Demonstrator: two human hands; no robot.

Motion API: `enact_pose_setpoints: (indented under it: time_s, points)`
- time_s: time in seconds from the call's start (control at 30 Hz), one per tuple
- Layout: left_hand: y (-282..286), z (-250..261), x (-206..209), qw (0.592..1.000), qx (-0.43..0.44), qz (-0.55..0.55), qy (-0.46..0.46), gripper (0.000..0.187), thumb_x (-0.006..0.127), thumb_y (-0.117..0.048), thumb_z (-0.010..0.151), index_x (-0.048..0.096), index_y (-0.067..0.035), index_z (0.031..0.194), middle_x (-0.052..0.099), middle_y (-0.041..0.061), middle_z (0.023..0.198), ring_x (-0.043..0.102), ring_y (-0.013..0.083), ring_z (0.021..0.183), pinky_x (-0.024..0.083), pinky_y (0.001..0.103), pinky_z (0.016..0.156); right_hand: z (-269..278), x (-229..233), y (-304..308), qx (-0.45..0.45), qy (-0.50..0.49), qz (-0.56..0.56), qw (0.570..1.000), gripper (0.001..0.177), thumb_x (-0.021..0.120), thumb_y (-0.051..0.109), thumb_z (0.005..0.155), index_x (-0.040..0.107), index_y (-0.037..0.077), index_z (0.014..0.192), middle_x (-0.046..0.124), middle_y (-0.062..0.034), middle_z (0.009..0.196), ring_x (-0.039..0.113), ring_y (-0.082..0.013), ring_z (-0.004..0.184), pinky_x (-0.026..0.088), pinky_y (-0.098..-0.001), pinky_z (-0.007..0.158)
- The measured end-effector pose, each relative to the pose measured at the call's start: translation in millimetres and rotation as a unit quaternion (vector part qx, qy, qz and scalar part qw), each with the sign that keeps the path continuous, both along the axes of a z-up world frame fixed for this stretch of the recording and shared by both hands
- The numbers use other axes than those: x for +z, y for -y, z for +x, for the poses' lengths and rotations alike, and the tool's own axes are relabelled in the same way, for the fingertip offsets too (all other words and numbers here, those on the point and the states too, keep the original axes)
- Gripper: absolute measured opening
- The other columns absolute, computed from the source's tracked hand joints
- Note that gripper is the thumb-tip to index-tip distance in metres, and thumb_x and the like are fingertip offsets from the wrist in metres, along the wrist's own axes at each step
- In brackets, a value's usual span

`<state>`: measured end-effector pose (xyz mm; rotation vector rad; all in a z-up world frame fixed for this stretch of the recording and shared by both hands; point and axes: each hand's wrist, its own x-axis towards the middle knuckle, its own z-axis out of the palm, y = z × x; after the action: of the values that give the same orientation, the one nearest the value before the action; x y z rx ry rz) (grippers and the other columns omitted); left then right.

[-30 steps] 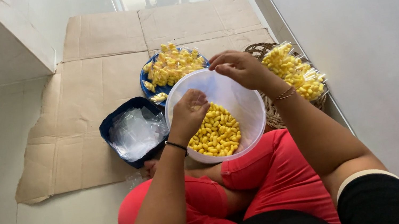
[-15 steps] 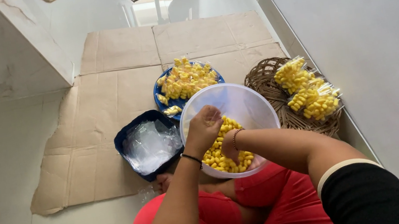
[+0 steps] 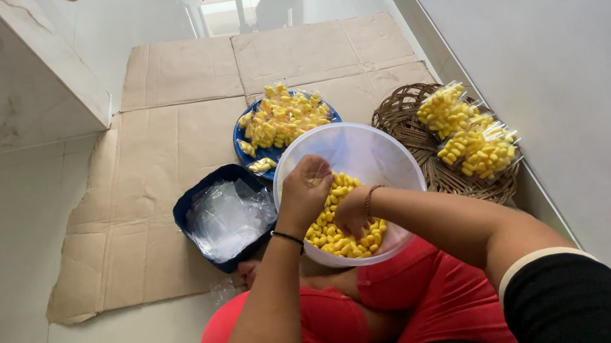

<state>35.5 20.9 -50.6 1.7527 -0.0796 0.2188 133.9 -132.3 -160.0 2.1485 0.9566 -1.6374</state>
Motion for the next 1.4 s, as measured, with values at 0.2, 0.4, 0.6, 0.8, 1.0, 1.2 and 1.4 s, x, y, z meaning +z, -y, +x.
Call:
enact_pose_setpoints:
  time_s: [0.2,0.4,0.6,0.8,1.0,1.2,1.4]
  points:
    - [-0.4,-12.1,24.7,0.999,0.029,-0.024,0.023,0.023,0.082,-0.008,0.081,0.070,-0.013,0.101,0.078,0.010,0.092,0.076,0.0255,0.097,0.058,0.038,0.088,18.8,111.3,39.3,-0.183,0.145,0.328,0.915,0.040,0.074,0.023,0.089,0.068,0.018,0.127,0.075,-0.0179,0.113,0.078,-0.0310,0.090,0.064,-0.0450,0.079]
    - [10.5,-16.2,24.4,0.998,0.020,-0.050,0.026,0.023,0.079,-0.006,0.084,0.068,-0.010,0.104,0.077,0.016,0.098,0.075,0.0289,0.100,0.058,0.041,0.090,-34.6,239.9,63.7,-0.364,0.169,0.570,0.717,0.032,0.074,0.002,0.092,0.065,0.000,0.122,0.070,-0.0185,0.113,0.074,-0.0274,0.096,0.063,-0.0382,0.084]
    - [17.9,-21.4,26.4,0.999,-0.006,-0.043,0.027,0.022,0.078,-0.005,0.086,0.066,-0.010,0.104,0.076,0.018,0.103,0.073,0.0335,0.105,0.059,0.044,0.090,-85.8,276.0,44.8,-0.267,0.235,0.686,0.635,0.029,0.079,-0.001,0.091,0.070,-0.001,0.118,0.068,-0.0163,0.109,0.073,-0.0302,0.104,0.060,-0.0383,0.093]
    - [24.1,-26.0,31.3,0.999,-0.030,-0.035,0.026,0.021,0.076,-0.003,0.087,0.065,-0.009,0.104,0.075,0.021,0.109,0.071,0.0351,0.111,0.058,0.047,0.092,-93.2,265.4,38.0,-0.165,0.325,0.686,0.630,0.028,0.081,0.005,0.091,0.072,0.004,0.118,0.070,-0.0155,0.107,0.071,-0.0343,0.102,0.061,-0.0419,0.089]
    - [24.4,-25.2,29.6,0.999,-0.033,-0.009,0.023,0.028,0.080,-0.011,0.084,0.066,-0.014,0.108,0.076,0.013,0.100,0.074,0.0322,0.103,0.060,0.045,0.087,-87.7,252.3,39.4,-0.171,0.322,0.717,0.594,0.026,0.080,0.002,0.090,0.071,0.002,0.115,0.070,-0.0177,0.106,0.071,-0.0372,0.103,0.060,-0.0446,0.091]
    - [24.4,-23.5,26.7,0.999,-0.031,-0.011,0.021,0.028,0.081,-0.014,0.082,0.068,-0.016,0.107,0.077,0.010,0.096,0.075,0.0290,0.098,0.060,0.044,0.085,-85.0,246.6,38.9,-0.180,0.308,0.723,0.592,0.030,0.083,-0.003,0.086,0.070,0.000,0.113,0.068,-0.0195,0.106,0.070,-0.0395,0.104,0.059,-0.0475,0.093]
    - [22.7,-25.3,32.9,0.998,-0.042,-0.039,0.009,0.027,0.080,-0.009,0.084,0.068,-0.013,0.108,0.076,0.014,0.094,0.076,0.0314,0.091,0.061,0.044,0.083,-86.4,247.8,39.7,-0.200,0.262,0.721,0.609,0.027,0.078,-0.008,0.087,0.070,-0.001,0.112,0.068,-0.0213,0.110,0.069,-0.0414,0.107,0.058,-0.0501,0.096]
